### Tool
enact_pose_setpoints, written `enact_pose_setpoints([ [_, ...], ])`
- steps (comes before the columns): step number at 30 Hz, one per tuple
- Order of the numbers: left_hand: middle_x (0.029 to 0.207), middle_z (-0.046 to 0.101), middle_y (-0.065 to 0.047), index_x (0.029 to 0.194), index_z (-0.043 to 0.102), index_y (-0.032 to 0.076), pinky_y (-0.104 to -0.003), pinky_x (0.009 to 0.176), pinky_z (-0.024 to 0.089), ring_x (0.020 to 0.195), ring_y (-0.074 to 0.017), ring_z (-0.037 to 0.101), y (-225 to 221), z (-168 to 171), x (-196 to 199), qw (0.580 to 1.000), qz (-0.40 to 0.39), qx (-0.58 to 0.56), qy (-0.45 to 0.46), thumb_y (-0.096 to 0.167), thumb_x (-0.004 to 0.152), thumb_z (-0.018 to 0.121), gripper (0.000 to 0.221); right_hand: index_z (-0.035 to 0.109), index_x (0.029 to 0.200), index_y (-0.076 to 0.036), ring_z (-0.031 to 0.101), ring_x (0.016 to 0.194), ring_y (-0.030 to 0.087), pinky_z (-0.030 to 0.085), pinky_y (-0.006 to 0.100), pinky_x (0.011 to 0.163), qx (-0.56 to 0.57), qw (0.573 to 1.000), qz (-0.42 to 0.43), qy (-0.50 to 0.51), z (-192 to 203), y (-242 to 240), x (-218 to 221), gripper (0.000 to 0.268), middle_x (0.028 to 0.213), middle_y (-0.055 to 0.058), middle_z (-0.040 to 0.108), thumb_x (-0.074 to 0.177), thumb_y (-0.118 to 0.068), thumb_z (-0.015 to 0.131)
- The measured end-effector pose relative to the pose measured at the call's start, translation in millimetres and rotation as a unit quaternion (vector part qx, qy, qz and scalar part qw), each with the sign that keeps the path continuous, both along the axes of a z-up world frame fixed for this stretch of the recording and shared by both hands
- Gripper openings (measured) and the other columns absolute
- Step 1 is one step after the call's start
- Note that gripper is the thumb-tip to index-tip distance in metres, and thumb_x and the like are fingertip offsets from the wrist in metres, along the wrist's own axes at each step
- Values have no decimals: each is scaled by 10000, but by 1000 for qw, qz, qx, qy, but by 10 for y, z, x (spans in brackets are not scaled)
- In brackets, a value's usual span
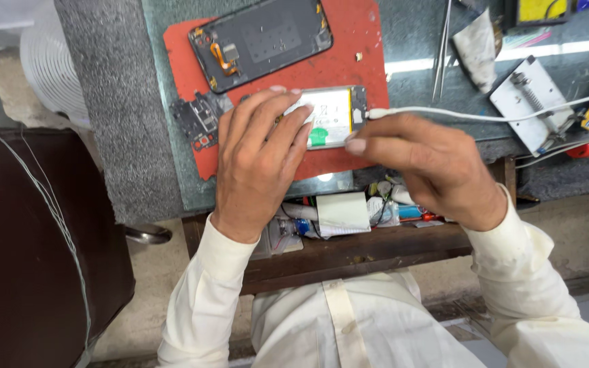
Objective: The person reassembles a mobile phone by placing internal components and the rear plate back onto the chassis and using a screwdriver to secure screws into the motherboard area.
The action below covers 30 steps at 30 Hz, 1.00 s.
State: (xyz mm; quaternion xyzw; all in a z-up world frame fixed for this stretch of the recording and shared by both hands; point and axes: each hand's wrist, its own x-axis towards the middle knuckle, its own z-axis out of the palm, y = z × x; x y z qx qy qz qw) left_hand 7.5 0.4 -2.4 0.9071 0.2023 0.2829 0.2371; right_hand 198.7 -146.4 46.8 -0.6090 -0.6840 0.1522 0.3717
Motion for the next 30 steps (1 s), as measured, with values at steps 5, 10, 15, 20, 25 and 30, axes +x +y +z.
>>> enact_pose_setpoints([
  [5,1287,664,-57,1199,710,55,-417,1040,452,1275,-254,601,-3,24,17,1000,1,-7,1,87,966,778,245,666,1237,-115,734,1032,286,605,362,859,-10,999,-27,-17,-120,-51,-12,586,1126,111,696,779,237,564],
  [10,1264,676,-66,1177,715,53,-424,1022,453,1252,-266,609,-12,19,19,1000,2,0,0,73,936,778,250,650,1240,-103,722,951,274,589,357,794,21,999,-29,-14,-211,-82,9,497,1084,107,690,830,177,646],
  [15,1254,682,-86,1122,728,64,-450,1023,449,1239,-288,609,-18,-5,31,1000,7,18,3,103,909,743,217,624,1234,-66,683,829,326,533,403,690,22,995,-79,-52,-175,-98,7,448,1041,136,699,819,35,759],
  [20,1299,677,-68,1151,751,127,-445,997,443,1224,-281,613,49,-234,86,999,17,32,7,203,792,766,367,632,1081,-59,721,781,271,581,362,694,85,975,-188,80,-11,-75,130,253,942,109,718,874,-11,770],
  [25,1271,682,-98,1124,753,134,-443,968,450,1163,-272,626,170,-701,113,997,-3,79,-3,395,672,829,527,597,1009,-18,723,894,349,577,392,744,112,931,-348,13,-201,137,351,180,993,138,698,852,50,655],
  [30,1143,701,-190,1052,758,74,-459,917,495,1073,-336,646,561,-1405,169,982,-105,158,15,589,656,859,658,621,1015,-19,670,949,397,538,447,798,67,939,-334,-41,-521,280,385,197,1113,148,661,852,80,572],
])
